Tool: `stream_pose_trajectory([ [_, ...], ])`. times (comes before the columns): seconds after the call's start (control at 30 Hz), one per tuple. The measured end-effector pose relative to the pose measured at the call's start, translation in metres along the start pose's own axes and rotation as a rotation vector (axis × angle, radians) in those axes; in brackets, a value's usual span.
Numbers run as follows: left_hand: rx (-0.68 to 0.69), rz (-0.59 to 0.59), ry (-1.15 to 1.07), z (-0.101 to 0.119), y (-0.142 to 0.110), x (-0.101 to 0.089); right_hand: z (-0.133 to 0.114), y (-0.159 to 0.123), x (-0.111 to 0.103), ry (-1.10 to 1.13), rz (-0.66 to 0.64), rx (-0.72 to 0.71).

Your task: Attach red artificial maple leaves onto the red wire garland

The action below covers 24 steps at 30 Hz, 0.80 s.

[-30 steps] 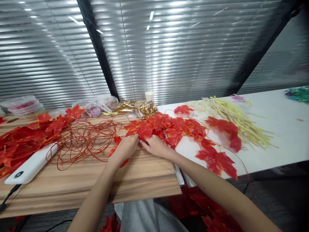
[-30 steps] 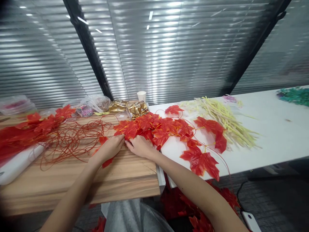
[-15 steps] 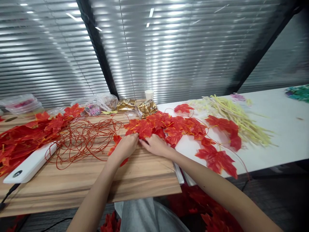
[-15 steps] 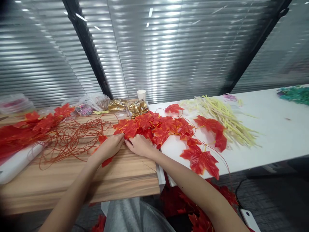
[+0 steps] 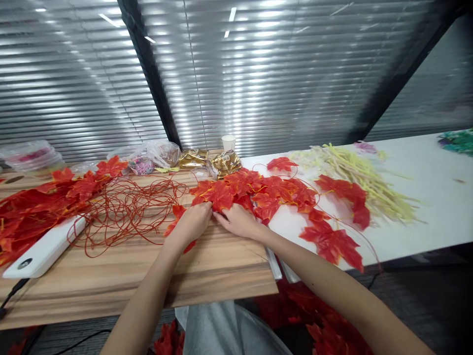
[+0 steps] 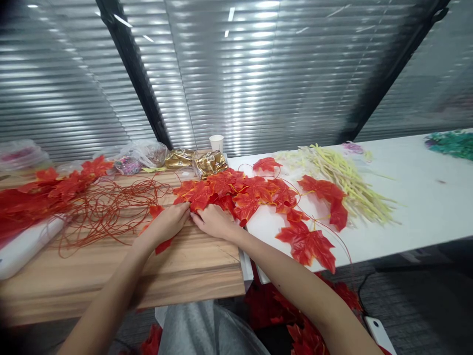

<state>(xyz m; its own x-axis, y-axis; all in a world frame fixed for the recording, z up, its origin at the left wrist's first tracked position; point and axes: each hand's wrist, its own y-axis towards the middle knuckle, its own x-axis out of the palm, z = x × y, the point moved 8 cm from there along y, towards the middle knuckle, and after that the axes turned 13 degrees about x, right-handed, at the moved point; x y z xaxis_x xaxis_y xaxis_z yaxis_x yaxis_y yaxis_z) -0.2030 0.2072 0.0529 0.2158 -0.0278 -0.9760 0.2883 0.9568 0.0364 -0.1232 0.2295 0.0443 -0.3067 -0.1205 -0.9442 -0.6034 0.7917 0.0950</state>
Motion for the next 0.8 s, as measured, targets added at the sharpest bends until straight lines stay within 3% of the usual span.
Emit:
stream_pose_trajectory([
  [0.33, 0.020, -0.002, 0.102, 0.0033, 0.0002, -0.0028, -0.0009, 0.0016, 0.0023, 0.054, 0.039, -0.067],
  [0.8, 0.024, 0.005, 0.092, 0.0028, 0.0008, -0.0021, -0.0005, 0.0012, 0.0014, 0.021, 0.029, -0.046],
])
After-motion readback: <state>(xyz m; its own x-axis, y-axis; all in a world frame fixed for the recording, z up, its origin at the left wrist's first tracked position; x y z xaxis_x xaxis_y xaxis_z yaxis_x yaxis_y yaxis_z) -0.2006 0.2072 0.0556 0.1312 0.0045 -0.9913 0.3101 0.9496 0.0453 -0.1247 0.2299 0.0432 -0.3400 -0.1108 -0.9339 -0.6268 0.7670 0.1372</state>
